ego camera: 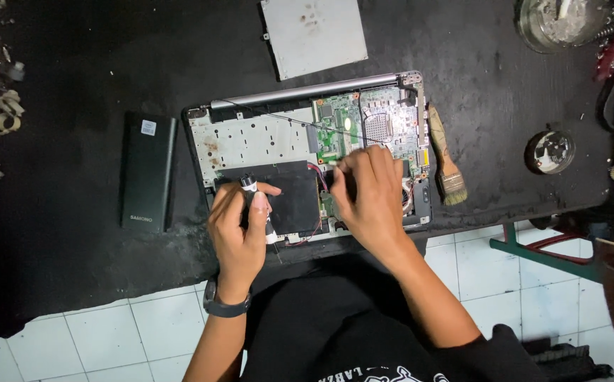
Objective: The person uses a screwdriver to remove screws from the back cover of a laptop. They then lift off the cover to reveal the internal components and remove the battery. Finally, they use a brush to clean the battery.
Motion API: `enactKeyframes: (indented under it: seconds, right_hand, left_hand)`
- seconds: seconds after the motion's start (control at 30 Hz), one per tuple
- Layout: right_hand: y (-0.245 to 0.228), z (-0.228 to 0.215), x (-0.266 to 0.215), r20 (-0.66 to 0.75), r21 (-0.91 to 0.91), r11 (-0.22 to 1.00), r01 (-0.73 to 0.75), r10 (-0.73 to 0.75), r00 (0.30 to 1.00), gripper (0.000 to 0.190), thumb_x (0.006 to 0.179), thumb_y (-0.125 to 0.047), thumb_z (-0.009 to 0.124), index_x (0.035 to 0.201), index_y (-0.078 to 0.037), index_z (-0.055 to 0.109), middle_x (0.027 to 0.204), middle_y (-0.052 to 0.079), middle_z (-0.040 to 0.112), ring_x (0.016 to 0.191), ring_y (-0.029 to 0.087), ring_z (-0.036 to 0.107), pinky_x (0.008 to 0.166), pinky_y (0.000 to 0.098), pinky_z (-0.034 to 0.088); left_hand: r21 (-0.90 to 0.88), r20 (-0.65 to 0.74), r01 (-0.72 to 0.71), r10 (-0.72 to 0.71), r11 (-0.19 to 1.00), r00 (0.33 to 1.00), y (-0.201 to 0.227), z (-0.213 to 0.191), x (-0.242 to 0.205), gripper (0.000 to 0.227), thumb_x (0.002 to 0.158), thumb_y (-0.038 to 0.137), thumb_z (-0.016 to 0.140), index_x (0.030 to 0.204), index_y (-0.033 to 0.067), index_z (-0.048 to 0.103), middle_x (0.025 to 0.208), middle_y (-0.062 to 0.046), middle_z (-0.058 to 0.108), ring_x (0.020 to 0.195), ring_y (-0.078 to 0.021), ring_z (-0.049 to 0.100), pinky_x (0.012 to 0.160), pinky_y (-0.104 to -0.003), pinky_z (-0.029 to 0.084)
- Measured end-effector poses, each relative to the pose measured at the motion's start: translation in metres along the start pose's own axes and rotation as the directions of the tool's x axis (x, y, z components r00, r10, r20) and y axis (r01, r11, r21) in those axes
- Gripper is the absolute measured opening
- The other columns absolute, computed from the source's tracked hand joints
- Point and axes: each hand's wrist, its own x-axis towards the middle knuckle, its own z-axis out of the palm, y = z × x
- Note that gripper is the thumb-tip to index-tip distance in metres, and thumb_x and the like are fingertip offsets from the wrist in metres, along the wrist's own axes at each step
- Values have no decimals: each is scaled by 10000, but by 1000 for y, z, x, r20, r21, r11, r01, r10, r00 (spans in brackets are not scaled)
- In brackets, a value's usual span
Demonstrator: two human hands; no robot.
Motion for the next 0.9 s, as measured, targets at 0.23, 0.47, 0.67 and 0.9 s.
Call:
enactKeyframes:
  seconds: [0.23, 0.47, 0.67, 0.9]
  right_hand:
    - [-5, -3, 1, -38, 57, 998, -6, 8, 999, 125, 944, -88, 721, 874, -92, 618, 802, 41, 493, 764, 259, 508, 723, 373, 351]
    - [-9, -3, -1, -156, 164, 986, 2, 24, 987, 91, 954, -72, 756, 931, -73, 668, 770, 38, 520, 752, 268, 563, 737, 379, 417]
    - [-15, -11, -3, -264, 176, 984, 41, 7, 964, 56, 976, -69, 735, 962, -87, 684, 753, 9, 576, 725, 234, 589, 790, 370, 431]
    - [-27, -17, 21, -119, 192, 978, 87, -64, 991, 11, 1013, -78, 700, 1009, -67, 701, 764, 47, 644, 717, 251, 649, 786, 383, 474]
  left_hand:
    - [-1, -9, -18, 18, 1000, 1000, -2, 1, -1, 432, 1099, 220, 460, 743, 59, 643, 688, -98, 649, 761, -321, 607, 738, -414, 498]
    - [-12, -19, -23, 23, 1000, 1000, -6, 1, -5, 441, 1099, 232, 462, 734, 63, 643, 737, -94, 691, 799, -310, 628, 756, -399, 493]
    - [-56, -51, -35, 32, 998, 998, -8, 0, -7, 440, 1099, 228, 469, 721, 68, 628, 712, -91, 683, 768, -300, 626, 741, -389, 494]
    - [-161, -38, 30, -36, 987, 999, -5, -5, -7, 437, 1094, 262, 482, 732, 71, 633, 760, -102, 705, 770, -295, 650, 766, -373, 517]
